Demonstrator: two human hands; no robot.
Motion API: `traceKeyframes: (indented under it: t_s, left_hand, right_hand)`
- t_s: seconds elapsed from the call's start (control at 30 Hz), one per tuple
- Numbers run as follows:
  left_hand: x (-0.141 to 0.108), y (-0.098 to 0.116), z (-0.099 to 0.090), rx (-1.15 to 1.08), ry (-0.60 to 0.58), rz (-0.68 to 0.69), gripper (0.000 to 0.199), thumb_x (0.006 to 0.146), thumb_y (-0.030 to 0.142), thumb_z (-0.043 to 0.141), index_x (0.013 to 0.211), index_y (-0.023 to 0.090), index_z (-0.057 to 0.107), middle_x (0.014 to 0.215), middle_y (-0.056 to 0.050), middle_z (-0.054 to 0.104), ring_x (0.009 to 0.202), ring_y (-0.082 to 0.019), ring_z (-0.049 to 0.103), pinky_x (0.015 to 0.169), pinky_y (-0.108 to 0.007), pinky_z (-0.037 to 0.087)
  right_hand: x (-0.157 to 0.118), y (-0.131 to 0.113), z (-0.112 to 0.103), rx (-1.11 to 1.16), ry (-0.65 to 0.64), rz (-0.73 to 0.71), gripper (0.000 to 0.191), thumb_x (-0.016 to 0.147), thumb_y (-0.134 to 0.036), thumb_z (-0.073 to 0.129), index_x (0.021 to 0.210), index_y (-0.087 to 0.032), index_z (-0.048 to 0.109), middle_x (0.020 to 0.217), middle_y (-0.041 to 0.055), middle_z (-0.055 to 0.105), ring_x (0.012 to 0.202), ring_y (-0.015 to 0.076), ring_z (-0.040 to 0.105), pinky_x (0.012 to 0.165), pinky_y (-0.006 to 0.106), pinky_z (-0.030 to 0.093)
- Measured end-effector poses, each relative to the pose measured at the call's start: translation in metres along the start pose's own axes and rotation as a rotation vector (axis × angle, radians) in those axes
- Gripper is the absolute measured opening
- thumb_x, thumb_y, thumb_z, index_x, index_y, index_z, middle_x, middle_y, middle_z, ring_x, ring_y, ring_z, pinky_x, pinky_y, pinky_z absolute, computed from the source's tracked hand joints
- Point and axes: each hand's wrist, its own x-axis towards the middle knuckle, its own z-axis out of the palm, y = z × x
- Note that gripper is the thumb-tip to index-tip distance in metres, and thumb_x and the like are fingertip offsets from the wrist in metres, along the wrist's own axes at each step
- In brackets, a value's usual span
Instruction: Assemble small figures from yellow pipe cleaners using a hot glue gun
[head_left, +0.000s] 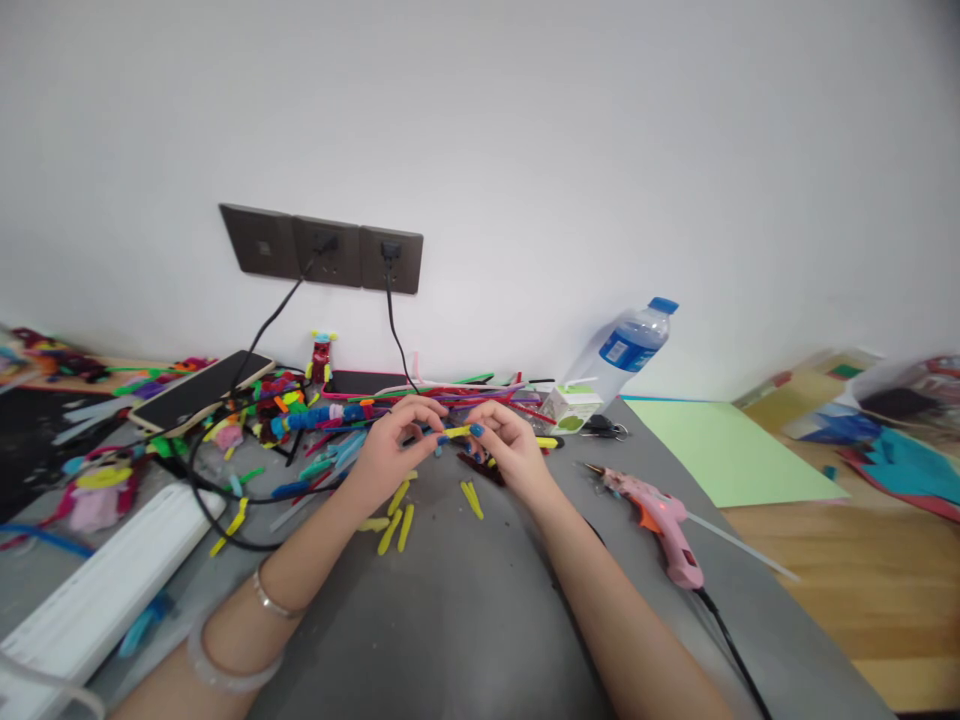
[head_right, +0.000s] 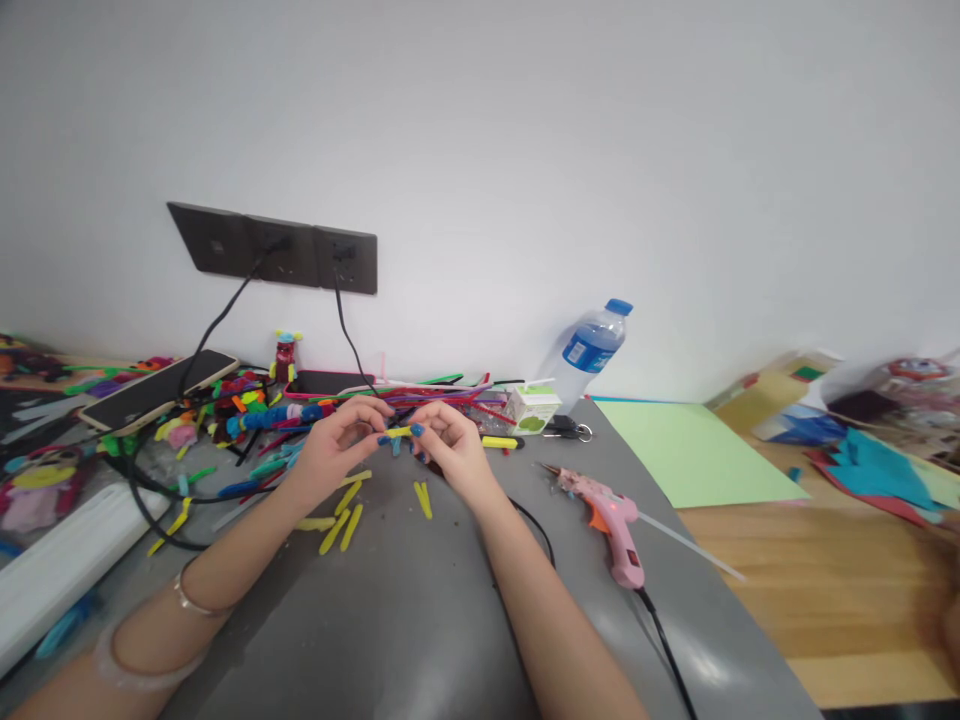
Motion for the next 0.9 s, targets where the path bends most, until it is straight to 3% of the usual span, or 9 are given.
traceKeyframes:
  t_s: [0.23,0.6,0.9]
  left_hand:
    - [-0.0003,-0.0013,0.0001,0.007,0.007,0.005,0.009,0.085,0.025,0.065,0.079,0.018,0.064,0.107,-0.011,0.065,0.098,-0.022,0.063,0.074,-0.03,0.051]
    - [0.0003,-0.0023,-0.0014,-0.006,0.023,0.011,0.01,0.085,0.027,0.066,0.08,0.018,0.063,0.107,-0.011,0.064,0.098,-0.023,0.063,0.075,-0.031,0.051]
    - [-0.0015,-0.001,-0.001,0.097,0.012,0.071,0.003,0.085,0.017,0.061,0.082,0.018,0.063,0.112,-0.011,0.061,0.102,-0.023,0.061,0.077,-0.031,0.049]
  right_hand:
    - [0.0006,-0.002,0.0032,0.052,0.006,0.009,0.041,0.081,-0.055,0.071,0.084,-0.024,0.044,0.059,-0.0063,0.056,0.045,0.0088,0.044,0.045,0.022,0.037]
    - [0.0,-0.0047,0.0026,0.049,-0.011,-0.037,0.041,0.083,-0.05,0.073,0.075,-0.023,0.043,0.062,-0.0041,0.057,0.051,0.0096,0.047,0.049,0.022,0.038]
    - [0.0008,-0.0018,0.0025,0.039,0.01,-0.011,0.038,0.082,-0.052,0.072,0.084,-0.023,0.047,0.061,-0.0046,0.058,0.05,0.0102,0.047,0.049,0.022,0.037]
